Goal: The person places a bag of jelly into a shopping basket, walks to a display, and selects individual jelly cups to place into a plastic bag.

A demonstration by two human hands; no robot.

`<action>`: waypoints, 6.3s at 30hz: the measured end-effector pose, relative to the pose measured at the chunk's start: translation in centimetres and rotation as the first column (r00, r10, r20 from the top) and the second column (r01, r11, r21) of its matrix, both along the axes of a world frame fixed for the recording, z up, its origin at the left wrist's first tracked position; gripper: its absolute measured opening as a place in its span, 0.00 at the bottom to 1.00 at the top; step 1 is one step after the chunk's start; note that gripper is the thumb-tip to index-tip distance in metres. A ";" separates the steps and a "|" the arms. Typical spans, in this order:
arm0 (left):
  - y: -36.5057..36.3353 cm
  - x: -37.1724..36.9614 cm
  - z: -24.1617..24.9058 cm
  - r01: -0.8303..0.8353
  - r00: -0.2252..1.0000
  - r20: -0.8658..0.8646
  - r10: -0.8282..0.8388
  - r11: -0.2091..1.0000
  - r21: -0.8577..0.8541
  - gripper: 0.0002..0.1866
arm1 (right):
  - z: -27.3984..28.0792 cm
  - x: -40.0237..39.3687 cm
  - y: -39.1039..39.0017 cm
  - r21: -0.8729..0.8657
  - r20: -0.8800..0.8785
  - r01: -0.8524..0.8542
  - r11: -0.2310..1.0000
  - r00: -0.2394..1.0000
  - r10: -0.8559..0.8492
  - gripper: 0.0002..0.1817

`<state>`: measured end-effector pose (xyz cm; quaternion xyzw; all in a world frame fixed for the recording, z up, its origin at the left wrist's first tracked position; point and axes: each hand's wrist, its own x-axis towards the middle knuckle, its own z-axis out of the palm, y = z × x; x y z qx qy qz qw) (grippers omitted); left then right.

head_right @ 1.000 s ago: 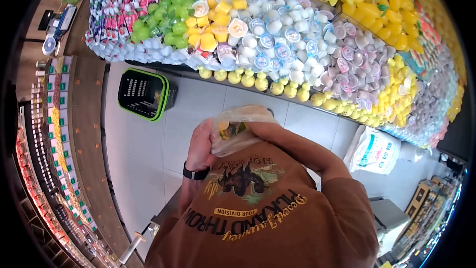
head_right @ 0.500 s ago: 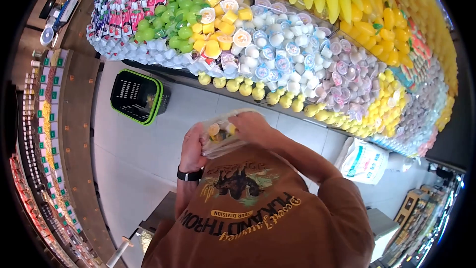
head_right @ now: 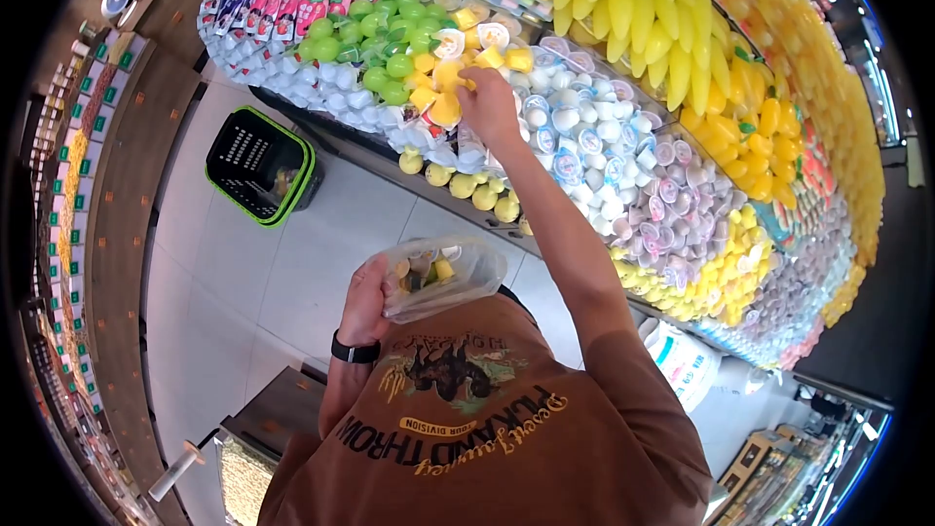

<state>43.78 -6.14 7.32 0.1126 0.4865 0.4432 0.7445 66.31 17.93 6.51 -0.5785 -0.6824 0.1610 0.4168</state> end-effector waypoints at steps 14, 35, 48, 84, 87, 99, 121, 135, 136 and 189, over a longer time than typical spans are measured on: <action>-0.4 -0.5 1.0 0.022 0.999 -0.023 -0.022 1.000 0.004 0.12 | 4.0 2.6 -13.6 -0.398 -0.341 -0.296 0.869 0.927 0.160 0.09; 0.5 2.5 4.8 0.146 0.988 -0.053 -0.144 0.989 0.036 0.11 | -4.8 -1.9 -21.8 -0.770 -0.145 -0.386 0.508 0.881 0.450 0.16; 0.7 3.2 5.2 0.214 0.970 -0.114 -0.214 0.977 -0.010 0.11 | -4.0 -3.8 -22.1 -0.683 -0.731 -0.708 0.180 0.669 -0.138 0.25; 0.9 3.5 2.0 0.210 0.977 -0.039 -0.211 0.977 -0.024 0.12 | -0.7 2.9 -23.6 -0.414 -0.907 -0.790 0.453 0.400 -0.131 0.30; 1.0 3.7 2.4 0.203 0.976 -0.068 -0.205 0.978 -0.041 0.12 | 1.1 3.3 -22.4 -0.310 -0.924 -0.796 0.520 0.382 0.035 0.29; 0.3 1.8 2.1 0.155 0.987 -0.026 -0.156 0.988 -0.022 0.12 | 5.9 3.0 1.6 0.271 -0.007 -0.009 0.962 1.000 0.011 0.21; 0.2 0.2 1.8 0.033 0.993 -0.115 -0.041 0.997 -0.064 0.13 | 6.2 2.7 -17.4 -0.271 -0.513 -0.468 0.841 0.809 0.285 0.07; 1.6 1.4 5.3 0.269 0.958 -0.105 -0.266 0.963 0.011 0.12 | -2.3 -4.9 -22.1 -0.628 -0.291 -0.570 0.531 0.804 0.518 0.16; 1.5 1.5 5.3 0.269 0.960 -0.091 -0.266 0.963 0.026 0.12 | -2.8 -5.3 -22.1 -0.617 -0.290 -0.573 0.539 0.802 0.522 0.16; 0.4 0.7 0.4 0.087 0.995 -0.052 -0.088 0.996 -0.035 0.17 | 14.3 45.6 1.5 0.496 0.067 0.763 0.416 0.444 -0.894 0.12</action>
